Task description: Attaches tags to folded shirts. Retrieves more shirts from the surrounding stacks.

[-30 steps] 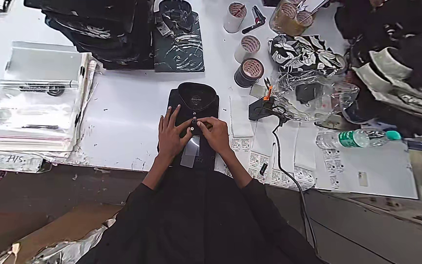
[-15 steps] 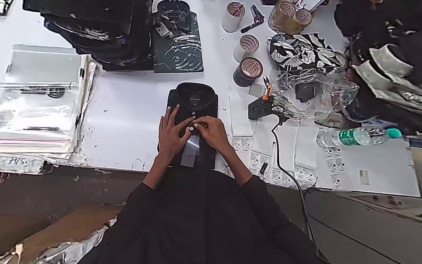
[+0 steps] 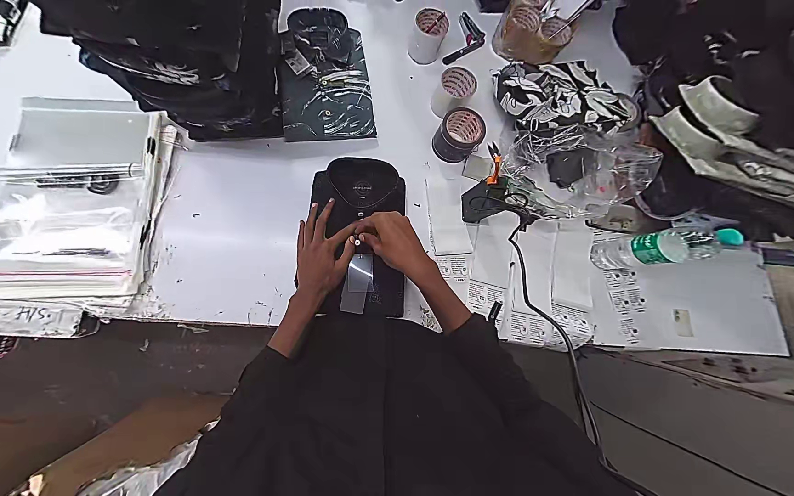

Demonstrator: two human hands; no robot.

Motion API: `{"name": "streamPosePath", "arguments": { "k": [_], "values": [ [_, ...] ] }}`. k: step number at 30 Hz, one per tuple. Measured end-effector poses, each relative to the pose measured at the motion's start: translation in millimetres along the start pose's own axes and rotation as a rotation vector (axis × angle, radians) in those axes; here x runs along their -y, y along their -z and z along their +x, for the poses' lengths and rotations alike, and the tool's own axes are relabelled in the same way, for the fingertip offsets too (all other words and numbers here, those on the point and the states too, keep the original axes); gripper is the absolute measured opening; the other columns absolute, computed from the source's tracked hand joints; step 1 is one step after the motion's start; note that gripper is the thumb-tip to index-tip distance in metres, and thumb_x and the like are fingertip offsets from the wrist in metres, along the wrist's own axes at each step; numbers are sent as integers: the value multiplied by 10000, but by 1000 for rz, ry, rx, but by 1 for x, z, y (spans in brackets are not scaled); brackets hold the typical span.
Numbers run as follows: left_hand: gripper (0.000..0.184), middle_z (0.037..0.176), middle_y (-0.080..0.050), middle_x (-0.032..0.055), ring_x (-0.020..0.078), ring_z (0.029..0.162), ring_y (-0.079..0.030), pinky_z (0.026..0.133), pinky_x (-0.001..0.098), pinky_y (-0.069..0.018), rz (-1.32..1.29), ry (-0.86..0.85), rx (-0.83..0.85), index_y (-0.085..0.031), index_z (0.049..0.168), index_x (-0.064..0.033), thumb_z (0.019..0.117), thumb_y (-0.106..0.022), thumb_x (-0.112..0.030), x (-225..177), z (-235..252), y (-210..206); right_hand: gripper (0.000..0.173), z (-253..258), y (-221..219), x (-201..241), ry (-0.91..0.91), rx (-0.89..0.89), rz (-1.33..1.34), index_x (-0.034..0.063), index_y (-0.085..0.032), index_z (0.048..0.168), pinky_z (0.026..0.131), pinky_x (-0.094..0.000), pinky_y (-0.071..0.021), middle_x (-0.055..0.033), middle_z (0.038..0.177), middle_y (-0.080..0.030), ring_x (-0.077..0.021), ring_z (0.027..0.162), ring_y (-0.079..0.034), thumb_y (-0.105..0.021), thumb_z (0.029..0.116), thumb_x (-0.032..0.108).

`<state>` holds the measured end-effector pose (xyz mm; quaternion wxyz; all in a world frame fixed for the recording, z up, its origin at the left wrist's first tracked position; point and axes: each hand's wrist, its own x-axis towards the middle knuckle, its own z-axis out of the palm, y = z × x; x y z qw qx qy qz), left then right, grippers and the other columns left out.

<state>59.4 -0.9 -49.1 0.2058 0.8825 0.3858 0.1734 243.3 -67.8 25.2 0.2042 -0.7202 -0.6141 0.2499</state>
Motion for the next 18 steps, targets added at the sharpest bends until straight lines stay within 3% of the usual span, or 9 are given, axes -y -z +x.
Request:
{"name": "streamPosePath", "arguments": {
  "k": [4, 7, 9, 13, 18],
  "values": [
    [386, 1695, -257, -36, 261, 1594, -80, 1259, 590, -128, 7, 1, -7, -629, 1356, -486, 1027, -434, -534, 0, 1, 0, 120, -3, -17, -13, 129, -149, 6, 142, -784, 1028, 757, -399, -559, -56, 866, -660, -206, 822, -654, -685, 969, 174],
    [376, 1693, -261, -44, 255, 1594, -79, 1259, 589, -126, -8, 11, -10, -623, 1352, -509, 1023, -443, -531, -1, 1, 0, 139, -8, -23, -18, 81, -186, 69, 152, -768, 1069, 768, -393, -562, -33, 902, -692, -176, 832, -670, -684, 976, 213],
    [374, 1693, -258, -50, 258, 1594, -77, 1257, 595, -125, -16, 13, -7, -604, 1362, -536, 1023, -446, -527, -2, 2, 1, 124, -10, -25, -19, 33, -201, 113, 146, -773, 1024, 744, -395, -561, -24, 885, -693, -166, 795, -666, -693, 967, 222],
    [376, 1692, -256, -55, 257, 1594, -75, 1259, 599, -115, -32, 20, -1, -595, 1367, -545, 1018, -459, -519, -1, 1, 1, 106, -10, -12, -12, -94, -65, 149, 148, -772, 952, 707, -451, -536, -19, 794, -704, -180, 734, -660, -717, 945, 239],
    [377, 1695, -250, -57, 252, 1595, -70, 1263, 593, -107, -30, 16, -3, -597, 1368, -541, 1021, -451, -508, -1, 3, 1, 135, -13, -7, -10, -295, 89, 366, 121, -757, 996, 664, -351, -630, -8, 761, -730, -120, 638, -705, -728, 944, 242]
  ]
}}
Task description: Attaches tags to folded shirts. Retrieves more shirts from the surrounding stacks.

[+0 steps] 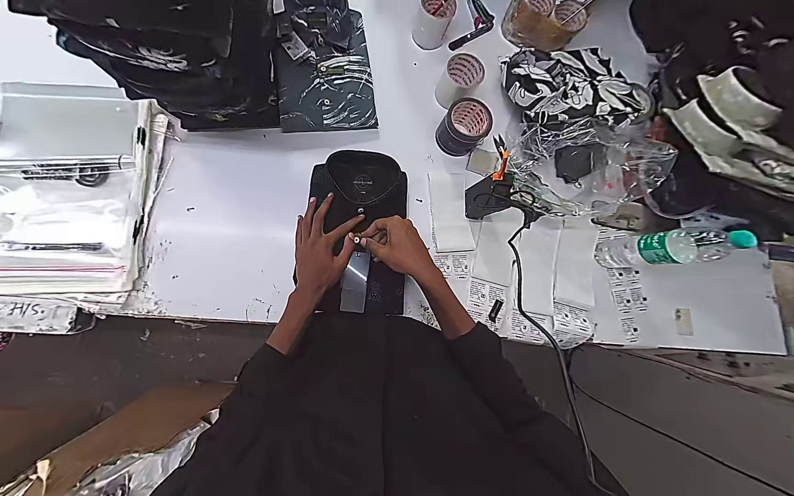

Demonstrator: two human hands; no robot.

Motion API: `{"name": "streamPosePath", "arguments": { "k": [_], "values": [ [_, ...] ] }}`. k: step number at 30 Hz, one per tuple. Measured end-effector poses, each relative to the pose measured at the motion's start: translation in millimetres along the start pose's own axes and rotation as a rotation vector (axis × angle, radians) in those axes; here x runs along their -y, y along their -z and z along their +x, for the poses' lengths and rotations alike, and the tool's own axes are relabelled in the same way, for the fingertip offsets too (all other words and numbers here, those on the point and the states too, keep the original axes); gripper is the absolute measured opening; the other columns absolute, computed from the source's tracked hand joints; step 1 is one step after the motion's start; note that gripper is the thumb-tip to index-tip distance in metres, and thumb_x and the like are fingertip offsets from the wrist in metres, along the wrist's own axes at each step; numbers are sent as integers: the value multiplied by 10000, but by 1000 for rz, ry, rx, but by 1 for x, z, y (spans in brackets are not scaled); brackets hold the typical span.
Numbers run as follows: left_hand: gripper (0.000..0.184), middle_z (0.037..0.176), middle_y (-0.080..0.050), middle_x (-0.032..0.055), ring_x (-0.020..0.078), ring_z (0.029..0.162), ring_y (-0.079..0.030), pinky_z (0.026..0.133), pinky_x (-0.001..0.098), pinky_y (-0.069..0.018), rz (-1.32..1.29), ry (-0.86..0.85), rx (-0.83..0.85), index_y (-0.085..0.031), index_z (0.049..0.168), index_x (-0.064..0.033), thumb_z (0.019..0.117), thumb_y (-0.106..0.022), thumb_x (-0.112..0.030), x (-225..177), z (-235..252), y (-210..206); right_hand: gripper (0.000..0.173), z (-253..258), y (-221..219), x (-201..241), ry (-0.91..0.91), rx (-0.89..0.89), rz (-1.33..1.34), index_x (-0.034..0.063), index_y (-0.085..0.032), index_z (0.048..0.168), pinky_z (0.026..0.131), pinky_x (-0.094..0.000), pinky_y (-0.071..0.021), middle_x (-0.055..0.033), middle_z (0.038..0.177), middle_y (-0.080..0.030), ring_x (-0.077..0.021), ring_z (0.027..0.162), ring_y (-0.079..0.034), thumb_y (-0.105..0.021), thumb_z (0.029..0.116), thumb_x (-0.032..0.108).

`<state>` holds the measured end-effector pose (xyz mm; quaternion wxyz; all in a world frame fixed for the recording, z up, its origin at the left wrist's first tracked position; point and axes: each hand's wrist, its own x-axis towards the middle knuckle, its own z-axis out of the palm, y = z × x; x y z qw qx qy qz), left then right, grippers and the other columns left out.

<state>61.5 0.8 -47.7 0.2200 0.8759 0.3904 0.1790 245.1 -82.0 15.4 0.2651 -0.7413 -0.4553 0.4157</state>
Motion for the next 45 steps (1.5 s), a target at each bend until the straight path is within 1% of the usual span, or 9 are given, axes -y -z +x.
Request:
{"name": "streamPosePath", "arguments": {
  "k": [5, 11, 20, 27, 31, 34, 36, 40, 45],
  "values": [
    [379, 1693, -253, -49, 262, 1592, -79, 1258, 591, -117, -10, -3, 6, -606, 1365, -529, 1018, -455, -504, 0, 0, 2, 119, -2, -3, -5, 77, -14, -47, 137, -732, 1028, 653, -363, -619, 7, 749, -723, -123, 639, -700, -706, 960, 231],
    [396, 1691, -266, -9, 286, 1591, -81, 1263, 590, -97, -18, -16, 16, -662, 1331, -454, 991, -470, -518, 1, -1, 3, 126, 9, -3, 3, 410, -83, -418, 140, -740, 1024, 793, -435, -544, -74, 911, -661, -255, 905, -649, -634, 970, 97],
    [397, 1690, -262, -34, 277, 1590, -78, 1255, 595, -110, -32, -30, 15, -616, 1368, -508, 997, -476, -493, 0, 0, 4, 106, -4, 8, 11, 99, 76, -205, 113, -737, 1015, 629, -424, -579, -41, 735, -688, -183, 632, -667, -678, 977, 193],
    [409, 1692, -252, -32, 280, 1589, -73, 1253, 589, -107, -40, -25, 33, -637, 1348, -494, 958, -515, -518, 1, 0, 6, 138, 3, 5, 0, 387, -12, -413, 167, -738, 1050, 793, -486, -553, -54, 941, -700, -247, 917, -679, -634, 975, 117],
    [399, 1689, -258, -46, 268, 1587, -90, 1251, 581, -127, -38, -18, 8, -631, 1339, -522, 954, -528, -537, 0, 0, 5, 127, -1, 7, 0, 267, 22, -360, 173, -702, 1075, 668, -498, -531, -37, 836, -688, -235, 777, -675, -605, 1001, 208],
    [399, 1690, -257, -50, 270, 1587, -96, 1251, 584, -145, -49, -34, -10, -621, 1349, -527, 961, -528, -548, 2, 1, 4, 277, -15, 6, -15, 248, -33, -248, 221, -677, 1257, 717, -463, -538, -23, 963, -676, -199, 823, -651, -580, 1018, 324],
    [409, 1687, -270, -33, 279, 1586, -108, 1256, 586, -137, -73, -52, -25, -628, 1356, -497, 958, -543, -538, 5, 0, 3, 347, -38, 14, -29, 250, -119, -203, 245, -657, 1325, 669, -407, -515, 1, 972, -629, -160, 774, -595, -565, 1025, 395],
    [425, 1668, -314, 19, 317, 1576, -145, 1240, 619, -163, -99, -106, -30, -645, 1361, -417, 963, -541, -523, 4, -2, 6, 250, -115, 34, -71, -46, -582, -163, 239, -741, 1164, 568, -369, -500, 38, 832, -685, -125, 620, -584, -575, 1018, 356],
    [444, 1663, -325, 31, 317, 1570, -169, 1243, 589, -166, -91, -135, -22, -651, 1363, -355, 983, -508, -533, 1, -3, 9, 302, -205, 48, -125, -517, -958, -338, 161, -724, 1168, 642, -453, -538, -12, 854, -716, -199, 716, -668, -638, 972, 375]
  ]
}}
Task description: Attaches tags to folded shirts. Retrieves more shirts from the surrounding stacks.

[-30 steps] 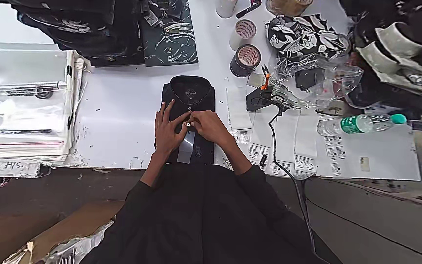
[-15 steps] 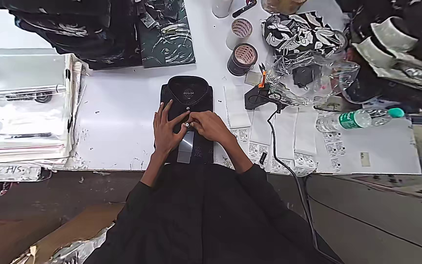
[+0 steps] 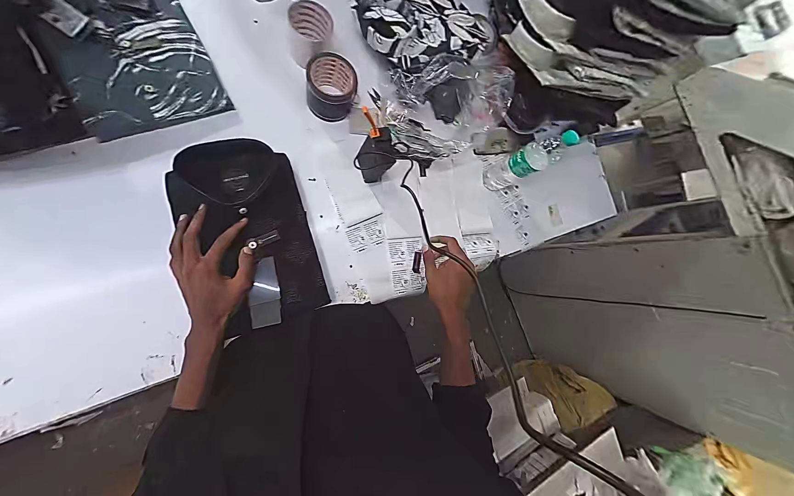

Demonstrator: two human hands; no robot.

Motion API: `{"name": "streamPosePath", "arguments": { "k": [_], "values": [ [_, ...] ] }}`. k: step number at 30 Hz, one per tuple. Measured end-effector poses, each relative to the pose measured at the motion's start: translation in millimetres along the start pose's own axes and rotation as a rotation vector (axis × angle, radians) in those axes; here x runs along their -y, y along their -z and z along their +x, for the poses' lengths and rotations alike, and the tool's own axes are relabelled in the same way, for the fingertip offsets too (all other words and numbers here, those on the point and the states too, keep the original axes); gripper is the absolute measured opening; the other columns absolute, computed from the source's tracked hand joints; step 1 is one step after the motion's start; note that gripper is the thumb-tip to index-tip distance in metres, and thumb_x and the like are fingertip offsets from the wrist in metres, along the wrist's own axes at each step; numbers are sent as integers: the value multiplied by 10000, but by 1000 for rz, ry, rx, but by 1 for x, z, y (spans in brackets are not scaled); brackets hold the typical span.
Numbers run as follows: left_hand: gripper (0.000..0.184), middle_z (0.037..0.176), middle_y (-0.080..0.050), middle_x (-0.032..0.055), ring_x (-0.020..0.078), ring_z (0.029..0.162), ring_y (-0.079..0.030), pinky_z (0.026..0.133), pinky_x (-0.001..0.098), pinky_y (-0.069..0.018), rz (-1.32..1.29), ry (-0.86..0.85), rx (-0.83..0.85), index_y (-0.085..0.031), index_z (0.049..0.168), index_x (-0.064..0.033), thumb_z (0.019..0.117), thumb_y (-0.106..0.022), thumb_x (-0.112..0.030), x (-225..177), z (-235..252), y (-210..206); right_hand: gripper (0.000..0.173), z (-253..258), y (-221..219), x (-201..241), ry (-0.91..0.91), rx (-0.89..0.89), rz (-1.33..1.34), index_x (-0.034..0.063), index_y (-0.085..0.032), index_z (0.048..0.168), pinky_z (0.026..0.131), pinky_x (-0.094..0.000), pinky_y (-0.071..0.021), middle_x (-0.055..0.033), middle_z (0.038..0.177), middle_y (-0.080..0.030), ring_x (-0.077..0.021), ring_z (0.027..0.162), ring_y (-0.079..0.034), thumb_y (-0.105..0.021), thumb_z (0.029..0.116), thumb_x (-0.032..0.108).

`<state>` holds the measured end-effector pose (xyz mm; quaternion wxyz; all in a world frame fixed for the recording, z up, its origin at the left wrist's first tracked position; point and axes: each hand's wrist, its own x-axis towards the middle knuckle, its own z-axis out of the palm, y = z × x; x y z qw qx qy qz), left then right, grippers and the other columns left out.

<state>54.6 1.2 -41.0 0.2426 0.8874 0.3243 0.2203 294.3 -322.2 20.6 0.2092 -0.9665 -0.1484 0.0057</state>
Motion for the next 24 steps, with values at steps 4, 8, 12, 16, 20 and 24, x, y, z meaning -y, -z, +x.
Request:
{"name": "streamPosePath", "arguments": {
  "k": [4, 8, 12, 16, 20, 24],
  "values": [
    [398, 1585, -458, 48, 323, 1546, -242, 1240, 571, -154, 33, -56, -76, -711, 1277, -264, 988, -531, -470, -9, -3, 6, 572, -9, 7, -9, -148, 280, -66, 163, -673, 1253, 745, -538, -553, -32, 959, -727, -247, 873, -699, -682, 893, 607],
    [287, 1457, -586, 101, 356, 1469, -375, 1213, 535, -221, -5, -215, -119, -750, 1174, -201, 1004, -578, -356, -29, -4, 13, 334, -9, 4, 19, -213, 282, -142, 186, -711, 1119, 723, -520, -519, -25, 878, -732, -243, 849, -702, -679, 886, 424],
    [236, 1378, -634, 117, 362, 1404, -449, 1192, 527, -283, -128, -327, -53, -770, 1111, -192, 996, -589, -290, -62, -1, 15, 175, -3, 6, 30, -144, 98, -74, 222, -765, 1047, 704, -492, -551, 3, 863, -751, -202, 793, -716, -658, 961, 330],
    [234, 1401, -627, 63, 323, 1407, -455, 1163, 525, -332, -220, -416, 76, -770, 1124, -234, 1002, -581, -296, -84, 2, 1, 147, 5, 7, 32, -38, 3, -38, 236, -785, 1021, 790, -469, -550, 11, 1081, -728, -218, 974, -678, -700, 954, 335],
    [238, 1417, -619, 13, 287, 1419, -447, 1145, 502, -355, -254, -464, 186, -768, 1139, -266, 1002, -577, -301, -86, 0, -7, 227, 11, -5, 38, -4, 173, 369, 174, -779, 1117, 716, -355, -588, -7, 966, -727, -133, 800, -685, -775, 912, 272],
    [240, 1391, -637, 13, 291, 1406, -466, 1141, 509, -368, -282, -477, 260, -763, 1143, -265, 1008, -567, -300, -85, -4, -9, 429, 9, -11, 19, 63, 222, 599, 160, -674, 1351, 880, -339, -630, -39, 1208, -706, -132, 1022, -713, -759, 934, 219]
  ]
}}
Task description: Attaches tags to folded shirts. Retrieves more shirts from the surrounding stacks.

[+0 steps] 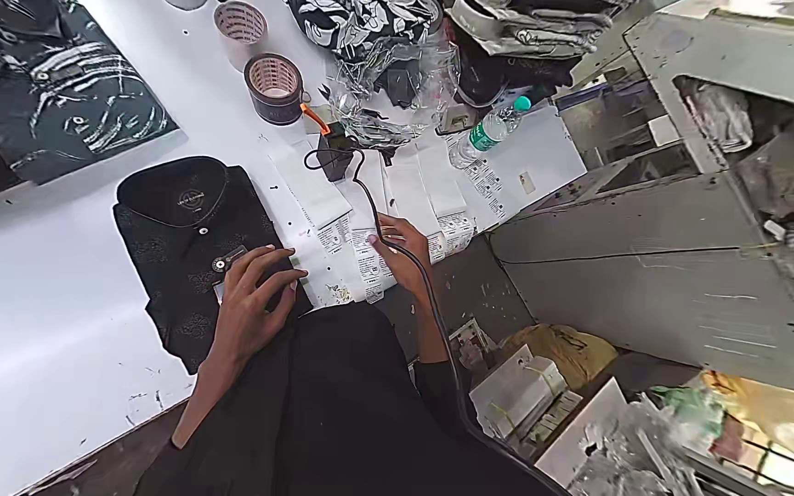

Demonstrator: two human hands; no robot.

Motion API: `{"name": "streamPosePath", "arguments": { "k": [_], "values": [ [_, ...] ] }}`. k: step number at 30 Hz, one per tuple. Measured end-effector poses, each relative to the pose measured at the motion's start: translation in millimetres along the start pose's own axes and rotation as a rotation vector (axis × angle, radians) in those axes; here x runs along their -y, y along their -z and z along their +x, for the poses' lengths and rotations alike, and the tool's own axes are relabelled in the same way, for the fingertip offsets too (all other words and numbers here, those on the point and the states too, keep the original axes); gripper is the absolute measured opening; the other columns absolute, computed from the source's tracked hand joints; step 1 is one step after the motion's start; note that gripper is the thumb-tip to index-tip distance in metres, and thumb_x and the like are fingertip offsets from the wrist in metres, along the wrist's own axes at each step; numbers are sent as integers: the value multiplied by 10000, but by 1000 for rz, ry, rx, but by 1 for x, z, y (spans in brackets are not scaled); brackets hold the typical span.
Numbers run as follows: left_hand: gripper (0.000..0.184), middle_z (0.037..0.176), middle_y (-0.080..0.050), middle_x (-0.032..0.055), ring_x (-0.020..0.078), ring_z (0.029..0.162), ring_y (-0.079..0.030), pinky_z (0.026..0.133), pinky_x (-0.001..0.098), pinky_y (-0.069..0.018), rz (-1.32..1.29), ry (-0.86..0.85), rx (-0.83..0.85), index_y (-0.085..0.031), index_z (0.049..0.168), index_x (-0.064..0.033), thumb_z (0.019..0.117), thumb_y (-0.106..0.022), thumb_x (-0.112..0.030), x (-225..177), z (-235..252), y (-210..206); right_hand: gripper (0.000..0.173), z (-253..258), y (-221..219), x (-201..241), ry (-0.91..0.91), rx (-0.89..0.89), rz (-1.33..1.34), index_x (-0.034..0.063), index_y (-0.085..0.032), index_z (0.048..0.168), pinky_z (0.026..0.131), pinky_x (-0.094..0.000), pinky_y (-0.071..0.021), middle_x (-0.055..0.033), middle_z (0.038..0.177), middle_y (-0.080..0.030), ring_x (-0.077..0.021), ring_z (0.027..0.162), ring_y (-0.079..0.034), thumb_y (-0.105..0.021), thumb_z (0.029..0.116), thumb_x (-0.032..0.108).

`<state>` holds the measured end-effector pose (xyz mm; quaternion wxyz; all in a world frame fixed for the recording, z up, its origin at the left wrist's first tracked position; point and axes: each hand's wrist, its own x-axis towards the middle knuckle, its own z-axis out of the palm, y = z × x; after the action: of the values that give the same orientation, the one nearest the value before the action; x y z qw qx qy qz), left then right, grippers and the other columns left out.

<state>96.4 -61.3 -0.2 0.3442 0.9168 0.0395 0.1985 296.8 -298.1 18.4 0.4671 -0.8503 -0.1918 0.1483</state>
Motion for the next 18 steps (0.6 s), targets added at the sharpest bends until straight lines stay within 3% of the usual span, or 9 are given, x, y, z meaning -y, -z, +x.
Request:
{"name": "streamPosePath", "arguments": {
  "k": [4, 6, 7, 8, 10, 11, 13, 15, 18],
  "values": [
    [248, 1329, -670, -48, 246, 1379, -489, 1117, 486, -391, -61, -6, 74, -760, 1139, -266, 1017, -547, -296, -1, -2, -1, 149, -24, 54, -26, -130, -255, -511, 137, -767, 1043, 767, -434, -611, -43, 978, -748, -180, 853, -725, -653, 956, 173],
    [245, 1299, -684, -63, 228, 1364, -504, 1122, 475, -394, -112, -29, 123, -763, 1127, -270, 1020, -544, -297, -3, 3, -6, 189, -42, 80, -34, -347, -207, -664, 113, -755, 1034, 757, -543, -557, -75, 924, -751, -267, 845, -718, -644, 961, 248],
    [250, 1296, -685, -71, 220, 1362, -505, 1117, 472, -396, -130, -49, 158, -762, 1128, -276, 1023, -537, -306, -5, 8, -9, 255, -49, 89, -44, -439, -128, -654, 95, -730, 1121, 794, -580, -538, -97, 991, -752, -299, 907, -715, -645, 967, 279],
    [257, 1296, -685, -82, 205, 1361, -507, 1116, 464, -402, -147, -73, 201, -759, 1138, -280, 1029, -530, -319, -8, 16, -12, 366, -54, 94, -61, -487, -42, -581, 80, -675, 1239, 844, -566, -551, -110, 1111, -746, -296, 984, -720, -662, 960, 316],
    [274, 1281, -687, -70, 186, 1338, -522, 1113, 449, -413, -190, -162, 286, -753, 1158, -252, 1039, -519, -330, -17, 40, -20, 653, -59, 95, -95, -483, 90, -284, 5, -501, 1424, 997, -463, -552, -195, 1366, -612, -281, 1180, -657, -693, 956, 419],
    [276, 1262, -696, -52, 188, 1323, -538, 1117, 446, -421, -210, -221, 313, -756, 1158, -230, 1041, -524, -324, -23, 54, -27, 644, -61, 92, -104, -459, 71, -163, -9, -537, 1386, 1006, -430, -549, -200, 1343, -617, -257, 1184, -648, -707, 943, 427],
    [273, 1249, -693, -32, 179, 1308, -550, 1120, 420, -436, -234, -324, 371, -748, 1181, -209, 1043, -533, -306, -36, 84, -44, 421, -64, 82, -97, -370, -74, -91, -5, -692, 1093, 845, -374, -565, -125, 1022, -708, -165, 930, -682, -723, 930, 382],
    [281, 1299, -662, -14, 162, 1314, -542, 1128, 380, -443, -287, -387, 437, -719, 1241, -190, 1044, -542, -283, -50, 109, -66, 308, -65, 75, -76, -291, -233, -33, 34, -713, 914, 682, -304, -540, -28, 794, -678, -80, 713, -635, -736, 924, 341],
    [378, 1408, -618, 50, 163, 1349, -539, 1159, 367, -430, -392, -386, 497, -639, 1361, -95, 1068, -521, -305, -70, 139, -104, 167, -51, 60, -46, -55, -370, 205, 23, -698, 942, 654, -229, -586, -4, 755, -709, -49, 674, -678, -717, 955, 188]
  ]
}}
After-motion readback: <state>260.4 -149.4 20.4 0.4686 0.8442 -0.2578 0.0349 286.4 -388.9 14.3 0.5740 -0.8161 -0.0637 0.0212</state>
